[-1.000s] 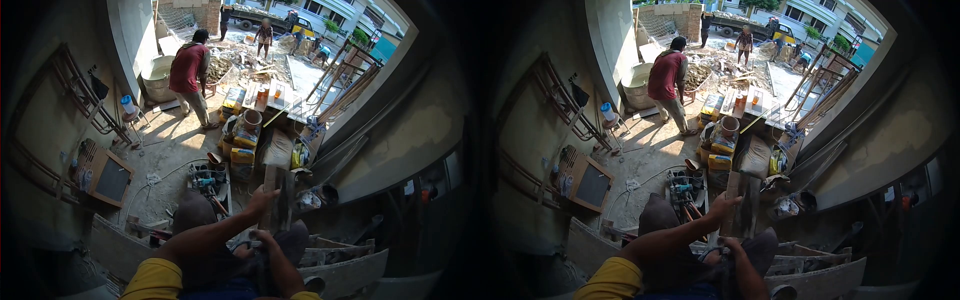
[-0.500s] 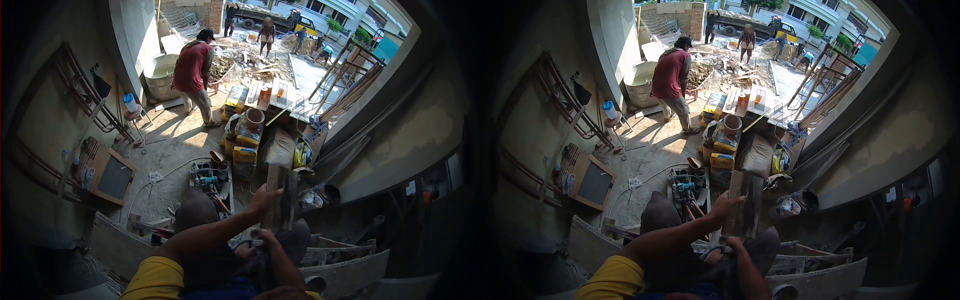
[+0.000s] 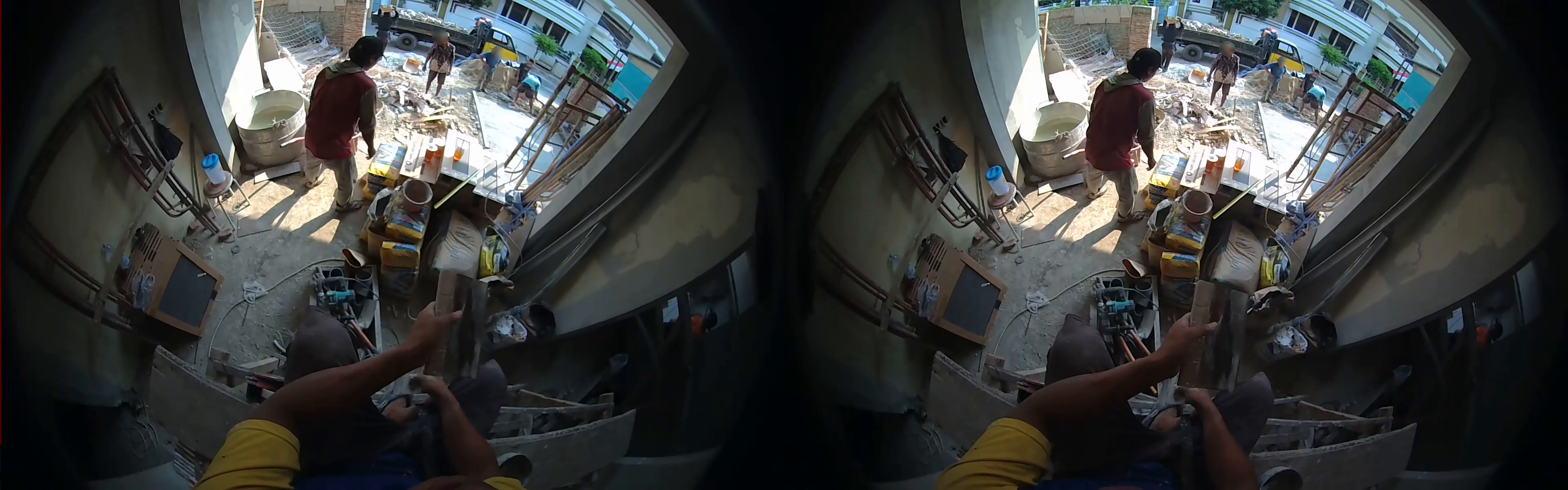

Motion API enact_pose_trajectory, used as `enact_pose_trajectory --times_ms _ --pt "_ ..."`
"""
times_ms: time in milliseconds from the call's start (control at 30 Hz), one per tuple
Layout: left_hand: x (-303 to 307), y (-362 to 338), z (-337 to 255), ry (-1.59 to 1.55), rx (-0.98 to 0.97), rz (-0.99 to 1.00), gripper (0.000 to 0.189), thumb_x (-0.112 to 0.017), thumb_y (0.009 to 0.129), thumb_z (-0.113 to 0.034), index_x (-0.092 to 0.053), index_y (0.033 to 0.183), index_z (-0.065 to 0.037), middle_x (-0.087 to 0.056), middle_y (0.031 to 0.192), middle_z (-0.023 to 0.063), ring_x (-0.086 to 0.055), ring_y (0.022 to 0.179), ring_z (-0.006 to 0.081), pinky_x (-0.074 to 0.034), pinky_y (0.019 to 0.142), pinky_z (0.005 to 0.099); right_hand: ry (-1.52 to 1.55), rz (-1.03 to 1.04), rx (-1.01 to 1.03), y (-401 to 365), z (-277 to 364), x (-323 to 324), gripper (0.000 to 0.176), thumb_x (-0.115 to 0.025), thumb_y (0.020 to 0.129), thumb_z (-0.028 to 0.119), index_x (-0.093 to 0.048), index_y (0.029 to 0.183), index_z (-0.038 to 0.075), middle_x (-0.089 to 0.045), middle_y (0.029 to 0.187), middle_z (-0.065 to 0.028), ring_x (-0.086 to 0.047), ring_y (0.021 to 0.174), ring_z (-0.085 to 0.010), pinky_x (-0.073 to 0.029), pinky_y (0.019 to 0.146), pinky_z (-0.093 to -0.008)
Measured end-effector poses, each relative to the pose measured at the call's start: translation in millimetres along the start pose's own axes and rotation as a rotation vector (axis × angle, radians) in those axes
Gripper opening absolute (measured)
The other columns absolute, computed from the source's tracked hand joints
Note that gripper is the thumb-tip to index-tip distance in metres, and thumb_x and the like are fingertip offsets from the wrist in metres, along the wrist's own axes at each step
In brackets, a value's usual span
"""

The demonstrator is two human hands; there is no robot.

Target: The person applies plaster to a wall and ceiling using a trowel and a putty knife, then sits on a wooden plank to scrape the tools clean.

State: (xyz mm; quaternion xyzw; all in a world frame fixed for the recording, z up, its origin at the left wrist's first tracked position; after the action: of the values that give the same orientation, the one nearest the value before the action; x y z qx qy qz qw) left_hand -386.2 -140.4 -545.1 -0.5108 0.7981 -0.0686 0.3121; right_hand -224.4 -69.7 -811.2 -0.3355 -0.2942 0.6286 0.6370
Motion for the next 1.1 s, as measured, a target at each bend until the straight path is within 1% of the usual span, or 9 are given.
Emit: enact_pose_trajectory --times_ms 67,100,133,667,733,867,933,1033,1100 --pt "0.6 -0.5 -0.5 0.004 0.001 -0.003 0.048 -0.066 0.081 -0.026 -0.049 0.117 0.002 -0.060 0.101 0.0119 -0.058 0.091 0.0185 -0.046 0.081 0.0323 -0.013 0.002 0.019 -1.3 2.1 -1.5 0.033 -0.059 0.077 0.008 -0.066 0.109 0.003 -0.065 0.101 -0.0046 -0.060 0.089 -0.0151 -0.046 0.080 -0.0286" --pt "0.2 -0.8 -1.9 0.004 0.000 -0.002 0.048 -0.066 0.081 -0.026 -0.049 0.117 0.002 -0.060 0.101 0.0119 -0.058 0.091 0.0185 -0.046 0.081 0.0323 -0.004 -0.017 0.016 -1.7 2.2 -0.2 0.028 -0.062 0.081 0.019 -0.067 0.103 0.002 -0.065 0.094 -0.0051 -0.060 0.083 -0.0148 -0.048 0.073 -0.0308" --pt "0.0 -2.0 -1.9 0.004 0.001 -0.008 0.048 -0.066 0.081 -0.026 -0.049 0.117 0.002 -0.060 0.101 0.0120 -0.058 0.091 0.0186 -0.046 0.081 0.0324 0.007 -0.038 0.010 -3.0 1.0 1.7 0.031 -0.064 0.085 0.029 -0.067 0.097 0.001 -0.065 0.088 -0.0056 -0.060 0.077 -0.0144 -0.049 0.066 -0.0330" --pt "-1.1 -3.7 -3.8 -0.022 -0.016 0.011 0.050 -0.066 0.082 -0.027 -0.048 0.118 0.003 -0.059 0.102 0.0117 -0.058 0.091 0.0177 -0.046 0.080 0.0319 -0.015 -0.001 0.116 -10.5 16.5 -2.1 0.030 -0.065 0.085 0.026 -0.067 0.102 0.002 -0.066 0.093 -0.0050 -0.060 0.082 -0.0142 -0.049 0.068 -0.0343" --pt "-0.4 -2.3 -2.1 -0.022 -0.016 0.013 0.050 -0.066 0.082 -0.027 -0.048 0.118 0.003 -0.059 0.101 0.0117 -0.058 0.091 0.0177 -0.046 0.080 0.0320 -0.045 -0.037 -0.002 -14.5 10.2 -0.9 0.031 -0.064 0.085 0.028 -0.067 0.102 0.002 -0.066 0.093 -0.0053 -0.060 0.082 -0.0151 -0.049 0.068 -0.0340" --pt "-0.2 -2.8 -3.7 0.005 -0.015 0.014 0.050 -0.065 0.082 -0.027 -0.048 0.118 0.003 -0.059 0.101 0.0116 -0.058 0.091 0.0178 -0.046 0.080 0.0321 -0.185 -0.044 0.015 -20.6 23.8 -5.2 0.034 -0.064 0.085 0.032 -0.067 0.101 0.002 -0.066 0.091 -0.0054 -0.060 0.081 -0.0160 -0.049 0.068 -0.0337" --pt "-1.2 -4.5 -4.3 -0.004 -0.009 0.017 0.050 -0.065 0.082 -0.027 -0.048 0.118 0.003 -0.059 0.101 0.0117 -0.058 0.091 0.0179 -0.046 0.080 0.0321 -0.179 -0.104 -0.074 -28.6 23.0 -2.7 0.035 -0.063 0.085 0.033 -0.067 0.099 0.001 -0.065 0.090 -0.0056 -0.059 0.079 -0.0162 -0.049 0.065 -0.0338" --pt "-1.0 -5.7 -5.1 -0.007 -0.003 0.015 0.050 -0.065 0.082 -0.027 -0.048 0.118 0.003 -0.059 0.101 0.0119 -0.057 0.091 0.0180 -0.046 0.080 0.0322 -0.149 -0.063 0.025 -17.4 15.7 -0.8 0.035 -0.064 0.084 0.033 -0.067 0.097 0.001 -0.065 0.089 -0.0061 -0.059 0.077 -0.0161 -0.048 0.063 -0.0347" --pt "-0.8 -5.5 -5.0 -0.003 -0.003 0.012 0.049 -0.065 0.082 -0.027 -0.048 0.118 0.003 -0.059 0.101 0.0118 -0.057 0.090 0.0179 -0.046 0.080 0.0322 -0.114 -0.066 0.013 -22.7 19.0 -2.1 0.034 -0.064 0.084 0.033 -0.068 0.097 0.001 -0.065 0.089 -0.0058 -0.059 0.078 -0.0161 -0.048 0.063 -0.0352"
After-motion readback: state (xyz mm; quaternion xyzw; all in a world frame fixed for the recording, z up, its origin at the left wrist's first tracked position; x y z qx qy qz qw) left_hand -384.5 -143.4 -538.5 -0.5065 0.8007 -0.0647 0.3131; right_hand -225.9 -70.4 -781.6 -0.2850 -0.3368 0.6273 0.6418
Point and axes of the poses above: each hand's wrist, its own y-axis towards the middle knuckle, its own x-axis out of the back of the hand, z = x × y, the point moved 10 cm from there along y, towards the middle knuckle
